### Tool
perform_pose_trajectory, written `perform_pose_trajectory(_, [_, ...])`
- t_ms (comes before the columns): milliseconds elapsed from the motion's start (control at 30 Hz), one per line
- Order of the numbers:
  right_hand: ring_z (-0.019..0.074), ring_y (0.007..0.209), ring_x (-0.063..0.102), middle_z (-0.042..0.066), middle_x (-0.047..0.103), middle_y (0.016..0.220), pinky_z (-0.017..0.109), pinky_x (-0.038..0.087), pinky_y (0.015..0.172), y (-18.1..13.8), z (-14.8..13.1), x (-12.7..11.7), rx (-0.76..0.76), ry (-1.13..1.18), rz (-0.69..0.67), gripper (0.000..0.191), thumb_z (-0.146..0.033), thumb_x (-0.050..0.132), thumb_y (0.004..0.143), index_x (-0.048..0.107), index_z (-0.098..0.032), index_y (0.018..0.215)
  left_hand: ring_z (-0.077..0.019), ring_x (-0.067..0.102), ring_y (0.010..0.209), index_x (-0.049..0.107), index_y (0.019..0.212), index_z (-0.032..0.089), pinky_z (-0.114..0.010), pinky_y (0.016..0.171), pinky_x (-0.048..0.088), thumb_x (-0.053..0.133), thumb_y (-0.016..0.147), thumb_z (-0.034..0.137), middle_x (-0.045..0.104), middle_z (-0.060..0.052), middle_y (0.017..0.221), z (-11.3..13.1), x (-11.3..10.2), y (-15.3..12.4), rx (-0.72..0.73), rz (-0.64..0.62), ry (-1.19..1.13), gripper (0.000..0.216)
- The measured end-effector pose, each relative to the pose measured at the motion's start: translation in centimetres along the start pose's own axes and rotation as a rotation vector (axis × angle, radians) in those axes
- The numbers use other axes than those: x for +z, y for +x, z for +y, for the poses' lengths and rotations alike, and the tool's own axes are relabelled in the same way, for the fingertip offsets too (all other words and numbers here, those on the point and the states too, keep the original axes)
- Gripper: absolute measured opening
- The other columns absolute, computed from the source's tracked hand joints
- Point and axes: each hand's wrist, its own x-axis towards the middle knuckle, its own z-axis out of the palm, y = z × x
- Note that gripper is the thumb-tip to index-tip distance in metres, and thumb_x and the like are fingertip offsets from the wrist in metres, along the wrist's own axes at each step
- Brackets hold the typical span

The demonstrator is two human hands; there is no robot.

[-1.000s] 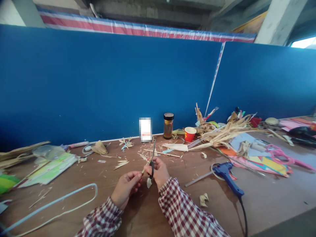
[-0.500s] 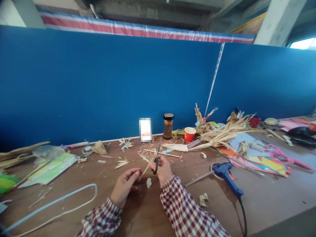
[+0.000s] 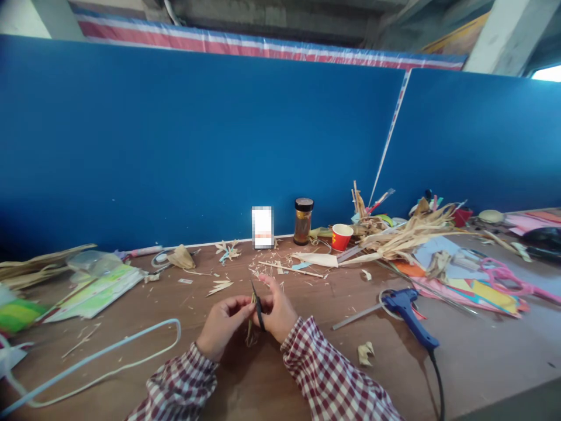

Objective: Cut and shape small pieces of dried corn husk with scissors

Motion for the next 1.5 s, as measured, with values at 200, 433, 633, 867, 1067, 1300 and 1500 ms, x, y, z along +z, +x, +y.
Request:
perform_pose_trajectory(200, [0.0100, 0.053, 0.051, -0.004, 0.059, 0.065, 0.021, 0.039, 0.050, 0.4, -0.5, -0.1, -0.031, -0.035, 0.143, 0.063, -0.021, 0.072, 0.061, 0.043, -0.020, 0.117, -0.0037, 0.038, 0.037, 0.062, 0.075, 0.013, -0.016, 0.035, 0.030, 0.070, 0.061, 0.039, 0.053, 0.005, 0.051, 0.4, -0.5, 0.3, -0.016, 0.199, -0.118, 0.030])
perform_pose_trajectory(433, [0.0093, 0.048, 0.052, -0.005, 0.057, 0.057, 0.018, 0.035, 0.042, 0.8, 0.1, -0.4, 0.093, 0.148, 0.175, 0.052, -0.038, 0.071, 0.062, 0.048, -0.018, 0.105, -0.0146, 0.056, 0.061, 0.063, 0.079, 0.018, -0.024, 0.058, 0.047, 0.066, 0.065, 0.036, 0.062, -0.003, 0.067, 1.2, -0.6, -0.5, 0.296, 0.442, 0.024, 0.023])
perform_pose_trajectory(633, [0.0083, 0.046, 0.052, -0.002, 0.061, 0.061, 0.015, 0.031, 0.038, 0.6, -0.6, -0.6, 0.204, 0.384, 0.107, 0.049, -0.045, 0.070, 0.062, 0.053, -0.017, 0.098, -0.0217, 0.059, 0.078, 0.071, 0.079, 0.022, -0.031, 0.076, 0.045, 0.060, 0.071, 0.028, 0.067, -0.010, 0.082, 1.2, 1.2, -2.4, 0.432, -0.020, 0.348, 0.014])
perform_pose_trajectory(867, [0.0084, 0.047, 0.052, -0.002, 0.063, 0.062, 0.018, 0.038, 0.044, 1.2, -0.4, -2.2, 0.108, 0.315, 0.190, 0.053, -0.030, 0.077, 0.056, 0.054, -0.018, 0.102, -0.0184, 0.058, 0.068, 0.069, 0.082, 0.022, -0.028, 0.066, 0.045, 0.056, 0.072, 0.023, 0.065, -0.009, 0.078, 0.8, 1.8, -2.8, 0.432, -0.098, 0.365, 0.016])
perform_pose_trajectory(1067, [0.0096, 0.053, 0.054, -0.003, 0.062, 0.065, 0.022, 0.043, 0.050, 1.1, -0.4, -1.8, 0.018, 0.128, 0.212, 0.054, -0.026, 0.074, 0.059, 0.052, -0.018, 0.107, -0.0058, 0.046, 0.035, 0.049, 0.094, 0.020, -0.019, 0.034, 0.036, 0.052, 0.075, 0.040, 0.064, -0.004, 0.081, 0.2, 1.7, -1.6, 0.041, 0.067, 0.016, 0.028])
perform_pose_trajectory(1300, [0.0085, 0.046, 0.050, -0.003, 0.060, 0.067, 0.020, 0.042, 0.041, 0.6, -1.1, -0.8, 0.006, 0.022, 0.201, 0.049, -0.027, 0.071, 0.061, 0.052, -0.019, 0.106, -0.0045, 0.054, 0.043, 0.052, 0.083, 0.015, -0.012, 0.039, 0.042, 0.064, 0.070, 0.037, 0.064, -0.003, 0.070, 0.0, 1.3, -0.8, -0.331, -0.158, -0.373, 0.029])
perform_pose_trajectory(1500, [0.0095, 0.047, 0.053, -0.005, 0.059, 0.061, 0.021, 0.041, 0.045, 1.0, -0.6, -1.5, 0.014, 0.081, 0.175, 0.052, -0.027, 0.072, 0.061, 0.051, -0.020, 0.108, -0.0029, 0.055, 0.045, 0.061, 0.075, 0.011, -0.010, 0.044, 0.046, 0.072, 0.065, 0.025, 0.063, -0.002, 0.064, -0.2, 1.1, -0.5, -0.391, -0.140, -0.477, 0.021])
